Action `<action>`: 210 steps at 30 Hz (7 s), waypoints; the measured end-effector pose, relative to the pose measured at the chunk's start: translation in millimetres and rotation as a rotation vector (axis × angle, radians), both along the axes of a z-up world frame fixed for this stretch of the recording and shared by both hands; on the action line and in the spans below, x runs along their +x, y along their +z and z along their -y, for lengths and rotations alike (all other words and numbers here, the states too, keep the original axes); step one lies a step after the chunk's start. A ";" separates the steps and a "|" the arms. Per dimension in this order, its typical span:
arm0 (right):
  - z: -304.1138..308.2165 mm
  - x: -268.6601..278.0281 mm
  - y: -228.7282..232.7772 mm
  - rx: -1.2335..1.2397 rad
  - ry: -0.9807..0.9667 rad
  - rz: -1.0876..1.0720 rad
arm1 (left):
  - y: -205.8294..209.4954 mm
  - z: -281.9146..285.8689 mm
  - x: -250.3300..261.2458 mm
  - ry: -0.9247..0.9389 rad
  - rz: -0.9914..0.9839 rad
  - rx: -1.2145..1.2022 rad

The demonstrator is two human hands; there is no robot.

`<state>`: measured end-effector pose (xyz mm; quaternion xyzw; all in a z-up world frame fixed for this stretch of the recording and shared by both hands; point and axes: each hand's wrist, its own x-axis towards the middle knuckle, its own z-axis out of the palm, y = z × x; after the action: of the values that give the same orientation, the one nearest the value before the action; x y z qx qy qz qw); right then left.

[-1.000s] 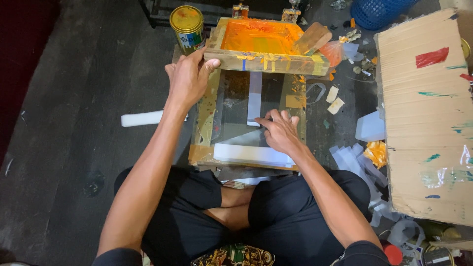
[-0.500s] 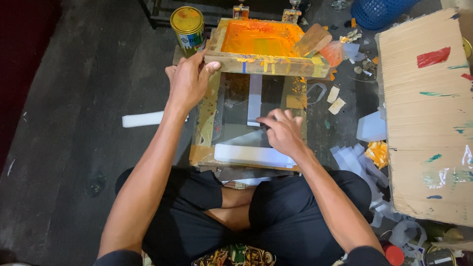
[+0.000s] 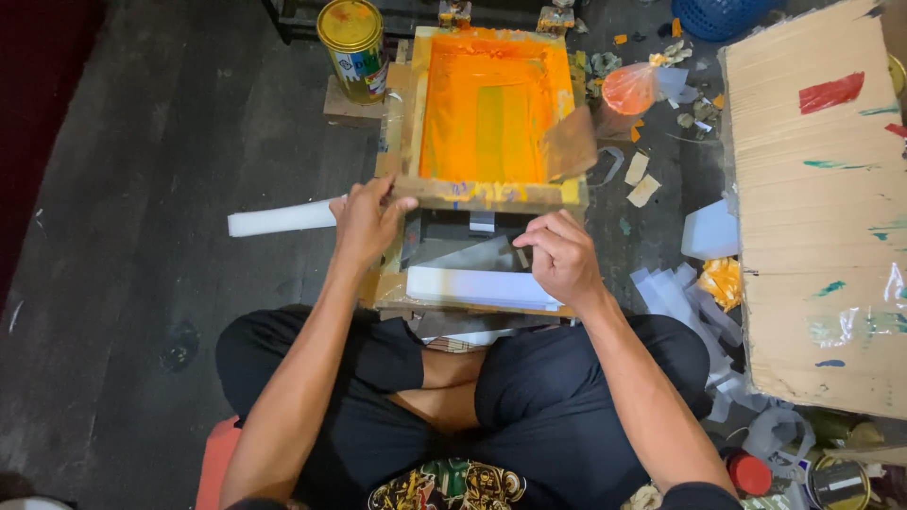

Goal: The person places a white sheet under a screen printing frame, then uses a squeegee to spread orange ink across the screen. They repeat this process with additional sheets, pulling ink through the mesh to transfer the design onto the paper.

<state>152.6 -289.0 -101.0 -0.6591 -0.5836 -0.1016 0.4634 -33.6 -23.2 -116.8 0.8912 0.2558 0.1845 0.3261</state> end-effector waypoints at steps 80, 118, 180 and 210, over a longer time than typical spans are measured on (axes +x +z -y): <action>-150.1 162.5 -30.9 -0.445 -0.069 -0.120 | -19.3 -51.5 155.1 0.092 0.067 0.314; -155.4 173.9 -8.6 -0.626 -0.106 -0.261 | -13.4 -73.8 199.4 -0.130 -0.116 -0.038; -48.7 56.2 6.8 -0.535 0.061 -0.204 | -8.4 9.0 77.5 -0.407 -0.106 -0.011; -94.8 120.9 -28.2 -0.521 -0.068 0.027 | -24.6 -26.6 133.7 -0.272 0.006 0.060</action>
<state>273.5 -194.1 -129.2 -0.7741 -0.5736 0.0277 0.2664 100.1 3.3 -141.5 0.9265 0.1259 0.1486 0.3221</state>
